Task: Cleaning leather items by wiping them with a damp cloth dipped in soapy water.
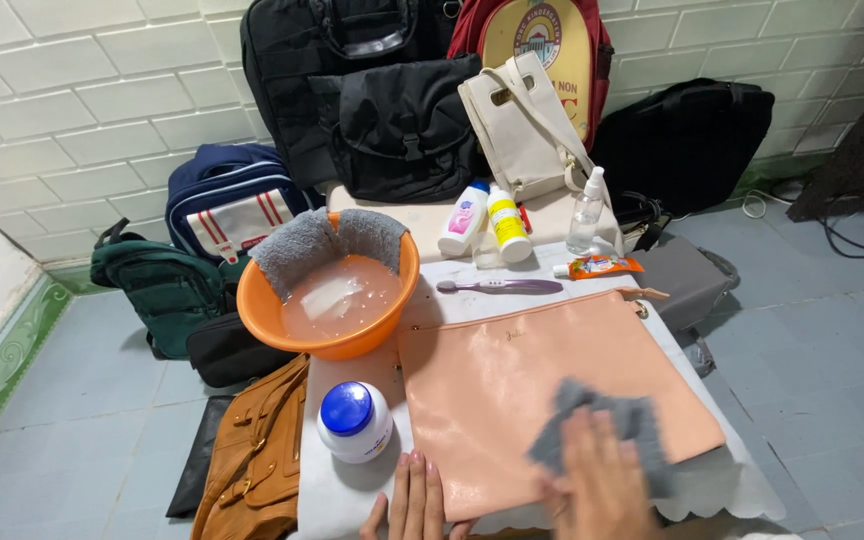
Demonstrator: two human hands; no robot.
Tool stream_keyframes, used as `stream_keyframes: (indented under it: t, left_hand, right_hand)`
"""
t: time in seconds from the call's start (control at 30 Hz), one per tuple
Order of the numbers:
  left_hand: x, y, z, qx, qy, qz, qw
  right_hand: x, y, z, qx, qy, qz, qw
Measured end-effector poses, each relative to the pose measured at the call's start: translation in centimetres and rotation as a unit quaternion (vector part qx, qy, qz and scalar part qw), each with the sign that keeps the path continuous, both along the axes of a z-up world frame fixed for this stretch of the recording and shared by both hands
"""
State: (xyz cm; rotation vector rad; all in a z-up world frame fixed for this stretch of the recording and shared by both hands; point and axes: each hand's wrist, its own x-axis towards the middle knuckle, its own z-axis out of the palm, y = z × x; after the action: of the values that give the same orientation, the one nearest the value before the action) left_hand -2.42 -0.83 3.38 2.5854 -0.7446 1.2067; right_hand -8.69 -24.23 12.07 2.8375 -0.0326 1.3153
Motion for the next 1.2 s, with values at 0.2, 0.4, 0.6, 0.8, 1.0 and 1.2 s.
stream_keyframes:
  t: [0.2, 0.4, 0.6, 0.8, 1.0, 1.2]
  left_hand:
    - [1.3, 0.7, -1.9, 0.024, -0.085, 0.001, 0.996]
    - [-0.1, 0.5, 0.7, 0.007, 0.003, -0.005, 1.000]
    - [0.4, -0.4, -2.2, -0.016, 0.003, 0.001, 1.000]
    - [2.3, -1.5, -4.5, -0.047, -0.138, 0.068, 0.987]
    - [0.7, -0.3, -3.7, -0.027, -0.017, 0.017, 0.999]
    - [2.0, -0.9, -4.2, -0.036, -0.120, 0.054, 0.991]
  right_hand:
    - [-0.3, -1.7, -4.6, -0.198, 0.137, 0.133, 0.961]
    - [3.2, -12.1, 2.2, -0.055, 0.239, -0.029, 0.969]
    - [4.1, -10.9, 2.4, -0.040, 0.280, -0.002, 0.959]
    - [1.8, 1.0, -2.5, -0.201, 0.123, 0.126, 0.964]
    - [8.7, -3.2, 9.4, 0.002, 0.414, 0.024, 0.910]
    - [13.3, -0.9, 10.7, 0.138, 0.407, 0.001, 0.903]
